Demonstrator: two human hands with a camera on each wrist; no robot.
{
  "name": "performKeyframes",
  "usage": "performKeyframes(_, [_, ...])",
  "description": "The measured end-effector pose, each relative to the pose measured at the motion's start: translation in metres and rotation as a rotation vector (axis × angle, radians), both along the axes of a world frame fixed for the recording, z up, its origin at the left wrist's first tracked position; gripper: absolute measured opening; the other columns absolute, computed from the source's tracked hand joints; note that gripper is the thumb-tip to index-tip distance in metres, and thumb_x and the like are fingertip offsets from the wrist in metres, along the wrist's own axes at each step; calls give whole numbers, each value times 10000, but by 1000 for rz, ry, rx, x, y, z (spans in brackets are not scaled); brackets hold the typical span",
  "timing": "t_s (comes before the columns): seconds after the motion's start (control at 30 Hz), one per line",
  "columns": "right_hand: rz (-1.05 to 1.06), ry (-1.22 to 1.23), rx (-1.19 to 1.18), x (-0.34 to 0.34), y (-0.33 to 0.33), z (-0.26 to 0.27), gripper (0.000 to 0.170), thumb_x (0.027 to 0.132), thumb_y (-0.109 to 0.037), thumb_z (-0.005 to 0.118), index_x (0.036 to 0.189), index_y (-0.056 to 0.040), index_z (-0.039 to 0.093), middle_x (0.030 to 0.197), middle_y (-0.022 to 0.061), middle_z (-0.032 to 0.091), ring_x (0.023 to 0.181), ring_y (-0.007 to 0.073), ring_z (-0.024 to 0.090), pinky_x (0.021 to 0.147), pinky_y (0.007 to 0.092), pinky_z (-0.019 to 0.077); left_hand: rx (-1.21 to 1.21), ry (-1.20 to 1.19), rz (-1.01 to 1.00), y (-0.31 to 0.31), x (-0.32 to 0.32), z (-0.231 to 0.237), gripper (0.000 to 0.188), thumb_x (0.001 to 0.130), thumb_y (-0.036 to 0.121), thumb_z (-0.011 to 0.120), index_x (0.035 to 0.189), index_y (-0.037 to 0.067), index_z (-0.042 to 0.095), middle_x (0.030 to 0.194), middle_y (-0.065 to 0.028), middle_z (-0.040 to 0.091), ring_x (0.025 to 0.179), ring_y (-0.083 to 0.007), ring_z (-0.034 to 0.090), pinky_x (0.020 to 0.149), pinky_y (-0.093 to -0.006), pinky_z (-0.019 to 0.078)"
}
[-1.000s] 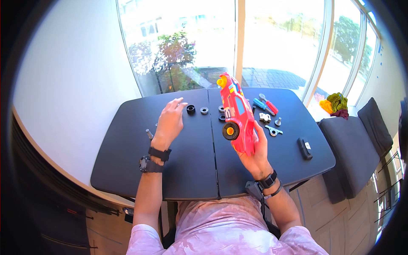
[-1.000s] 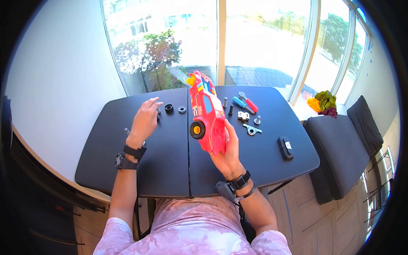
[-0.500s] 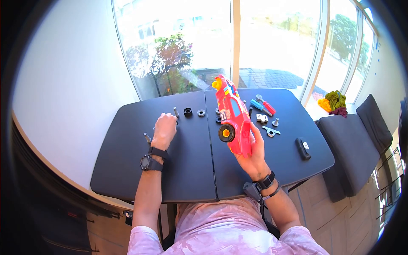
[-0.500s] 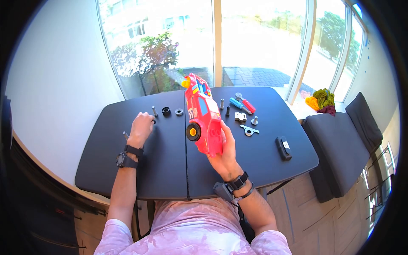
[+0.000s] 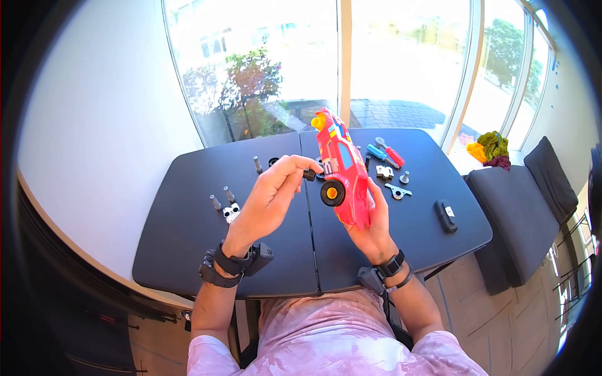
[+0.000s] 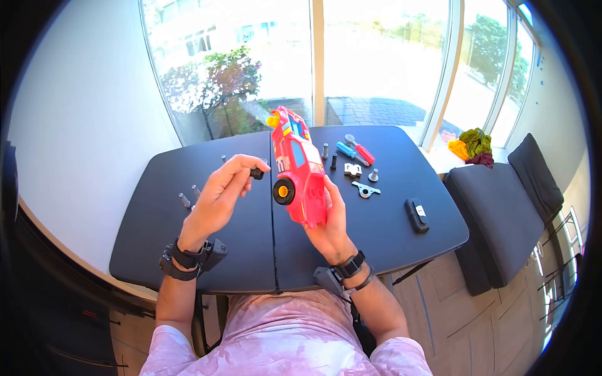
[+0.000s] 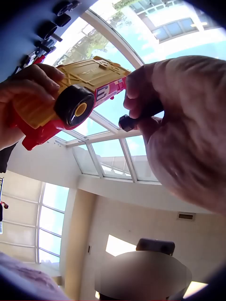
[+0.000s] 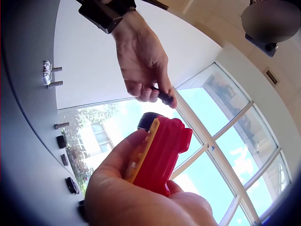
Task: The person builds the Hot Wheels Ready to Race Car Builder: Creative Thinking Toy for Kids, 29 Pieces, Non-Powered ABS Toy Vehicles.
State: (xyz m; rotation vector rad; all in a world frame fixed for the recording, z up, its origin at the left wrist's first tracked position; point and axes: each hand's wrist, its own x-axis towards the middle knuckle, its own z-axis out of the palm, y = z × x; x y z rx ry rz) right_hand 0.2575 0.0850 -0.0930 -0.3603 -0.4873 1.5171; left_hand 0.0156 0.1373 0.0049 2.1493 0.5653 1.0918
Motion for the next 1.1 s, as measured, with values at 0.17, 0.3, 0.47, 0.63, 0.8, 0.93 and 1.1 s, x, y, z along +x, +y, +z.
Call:
performKeyframes(0.17, [-8, -4, 25, -2, 2, 1, 561, 1183, -506, 531, 1548, -83, 583, 1376, 95, 768, 1146, 194, 789, 930, 364, 667, -116, -30, -20, -9, 5, 3, 237, 1227, 194, 541, 1350, 85, 712, 975, 25, 627, 894, -59, 584, 823, -254, 502])
performKeyframes(0.3, [-29, -44, -8, -5, -3, 8, 563, 1184, -523, 512, 1559, -107, 571, 1381, 63, 760, 1156, 168, 772, 896, 352, 632, -185, -86, -30, -13, 9, 5, 253, 1209, 165, 584, 1412, 64, 696, 1043, -9, 650, 906, -72, 616, 862, -270, 533])
performKeyframes(0.47, [-16, -42, 8, -2, 0, 3, 565, 1186, -521, 508, 1563, -104, 570, 1392, 66, 759, 1170, 171, 772, 921, 362, 634, 5, -76, -84, -6, 9, 3, 333, 1193, 157, 608, 1502, 40, 658, 1172, -62, 676, 953, -99, 650, 896, -292, 565])
performKeyframes(0.63, [-23, -10, 4, -3, 0, 2, 580, 1181, -511, 532, 1574, -85, 568, 1405, 90, 759, 1168, 191, 783, 938, 372, 656, -165, -219, -114, -4, 11, 0, 254, 1123, 48, 694, 1370, 30, 640, 1139, -74, 736, 1041, -133, 731, 941, -305, 600])
performKeyframes(0.8, [-15, 9, -19, -4, -1, 5, 592, 1182, -505, 534, 1581, -68, 561, 1413, 109, 757, 1161, 203, 791, 929, 367, 671, -19, -341, -121, 11, 21, -19, 312, 1021, -70, 789, 1253, 45, 614, 1121, -93, 780, 1066, -154, 772, 961, -323, 624])
performKeyframes(0.93, [-11, -23, -6, -3, -2, 6, 589, 1181, -522, 515, 1575, -88, 568, 1411, 93, 756, 1183, 200, 778, 948, 384, 642, 140, -268, -94, 11, 26, -29, 267, 969, -72, 847, 1145, 22, 669, 1117, -97, 783, 1015, -152, 761, 924, -323, 628])
performKeyframes(1.1, [-34, 0, -3, -5, -2, 7, 578, 1189, -495, 516, 1567, -61, 577, 1411, 109, 759, 1182, 207, 788, 935, 358, 671, 357, -192, -12, 8, 27, -34, 242, 908, -24, 918, 1073, -2, 743, 1105, -93, 780, 939, -154, 734, 874, -320, 616])
